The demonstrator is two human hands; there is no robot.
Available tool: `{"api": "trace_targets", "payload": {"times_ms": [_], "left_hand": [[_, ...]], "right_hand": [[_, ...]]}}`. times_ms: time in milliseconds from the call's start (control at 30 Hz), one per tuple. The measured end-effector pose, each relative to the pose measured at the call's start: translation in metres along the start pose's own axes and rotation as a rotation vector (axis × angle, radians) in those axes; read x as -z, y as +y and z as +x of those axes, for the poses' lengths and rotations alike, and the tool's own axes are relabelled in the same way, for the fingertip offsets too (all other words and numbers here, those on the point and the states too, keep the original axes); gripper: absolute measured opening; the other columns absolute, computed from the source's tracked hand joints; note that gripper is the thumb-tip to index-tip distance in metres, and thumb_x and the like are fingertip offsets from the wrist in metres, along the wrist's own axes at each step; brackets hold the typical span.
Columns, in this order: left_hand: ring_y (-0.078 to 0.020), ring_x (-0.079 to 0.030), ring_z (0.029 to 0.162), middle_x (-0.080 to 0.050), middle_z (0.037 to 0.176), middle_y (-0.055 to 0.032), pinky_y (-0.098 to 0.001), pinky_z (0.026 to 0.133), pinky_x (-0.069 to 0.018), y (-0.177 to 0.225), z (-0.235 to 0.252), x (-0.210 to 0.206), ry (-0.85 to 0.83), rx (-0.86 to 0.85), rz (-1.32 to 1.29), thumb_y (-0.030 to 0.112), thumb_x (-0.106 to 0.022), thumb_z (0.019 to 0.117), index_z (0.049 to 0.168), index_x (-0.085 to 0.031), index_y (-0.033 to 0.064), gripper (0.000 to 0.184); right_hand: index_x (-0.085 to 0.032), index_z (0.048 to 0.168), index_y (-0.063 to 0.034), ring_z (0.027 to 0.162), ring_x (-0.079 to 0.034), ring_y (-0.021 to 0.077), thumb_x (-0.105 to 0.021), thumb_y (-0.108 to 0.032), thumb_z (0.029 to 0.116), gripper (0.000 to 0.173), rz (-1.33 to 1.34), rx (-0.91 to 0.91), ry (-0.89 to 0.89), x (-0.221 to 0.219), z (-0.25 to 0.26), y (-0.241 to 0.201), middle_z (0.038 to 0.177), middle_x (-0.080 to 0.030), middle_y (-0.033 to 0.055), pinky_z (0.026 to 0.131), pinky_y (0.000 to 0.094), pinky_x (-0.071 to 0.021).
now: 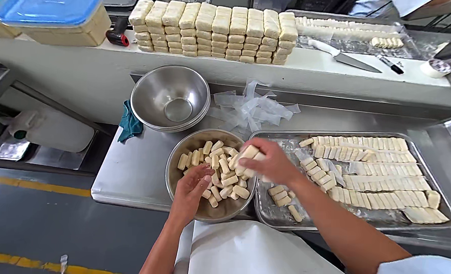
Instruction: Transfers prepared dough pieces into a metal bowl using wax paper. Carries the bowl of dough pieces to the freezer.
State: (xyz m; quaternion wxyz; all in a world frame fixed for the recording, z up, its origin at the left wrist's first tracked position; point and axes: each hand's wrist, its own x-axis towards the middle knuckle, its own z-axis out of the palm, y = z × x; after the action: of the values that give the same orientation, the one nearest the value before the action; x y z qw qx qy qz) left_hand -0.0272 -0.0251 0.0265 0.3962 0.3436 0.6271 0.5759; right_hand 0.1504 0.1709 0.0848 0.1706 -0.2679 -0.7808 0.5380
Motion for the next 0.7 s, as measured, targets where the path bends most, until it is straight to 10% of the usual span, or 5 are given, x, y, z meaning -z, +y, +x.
{"api": "trace_targets", "payload": {"times_ms": [200,300,533,700], "left_hand": [[-0.0197,-0.072,0.089,-0.072,0.108,-0.0095,-0.0373,0.080,-0.0627,0.001,0.011,-0.005,0.053,0.117,-0.131,0.017,-0.054,0.1036,0.131,-0.061,0.0044,0.031],[-0.0211,-0.073,0.088,-0.073,0.106,-0.0129,-0.0372,0.079,-0.0630,-0.023,0.011,0.000,0.148,0.195,-0.098,0.005,-0.063,0.0992,0.129,-0.061,-0.0014,0.030],[-0.0211,-0.067,0.107,-0.069,0.117,-0.0139,-0.0386,0.098,-0.0548,-0.027,-0.005,-0.017,0.221,0.237,-0.416,0.006,-0.052,0.1039,0.131,-0.057,-0.0006,0.029],[-0.0160,-0.067,0.106,-0.069,0.118,-0.0067,-0.0363,0.092,-0.0577,-0.022,-0.004,-0.026,0.162,0.121,-0.073,0.013,-0.063,0.0983,0.130,-0.064,0.0064,0.032]], "right_hand": [[-0.060,0.132,-0.0026,0.078,-0.064,0.0219,-0.048,-0.033,0.1090,0.040,-0.127,0.039,-0.262,-0.073,0.034,-0.010,0.090,-0.066,0.0116,0.074,0.0436,-0.0555],[-0.050,0.146,-0.0037,0.111,-0.066,0.0253,-0.054,-0.034,0.1058,0.051,-0.128,-0.018,-0.207,-0.073,0.032,0.018,0.123,-0.066,0.0151,0.098,0.0449,-0.0548],[-0.047,0.151,-0.0114,0.093,-0.069,0.0211,-0.070,-0.027,0.0980,0.060,0.060,-0.312,-0.293,-0.081,-0.005,0.042,0.112,-0.067,0.0121,0.084,0.0405,-0.0586],[-0.061,0.132,-0.0065,0.086,-0.071,0.0168,-0.067,-0.010,0.0980,0.034,0.295,-0.230,-0.077,-0.088,-0.012,0.041,0.106,-0.071,0.0093,0.079,0.0347,-0.0619]]}}
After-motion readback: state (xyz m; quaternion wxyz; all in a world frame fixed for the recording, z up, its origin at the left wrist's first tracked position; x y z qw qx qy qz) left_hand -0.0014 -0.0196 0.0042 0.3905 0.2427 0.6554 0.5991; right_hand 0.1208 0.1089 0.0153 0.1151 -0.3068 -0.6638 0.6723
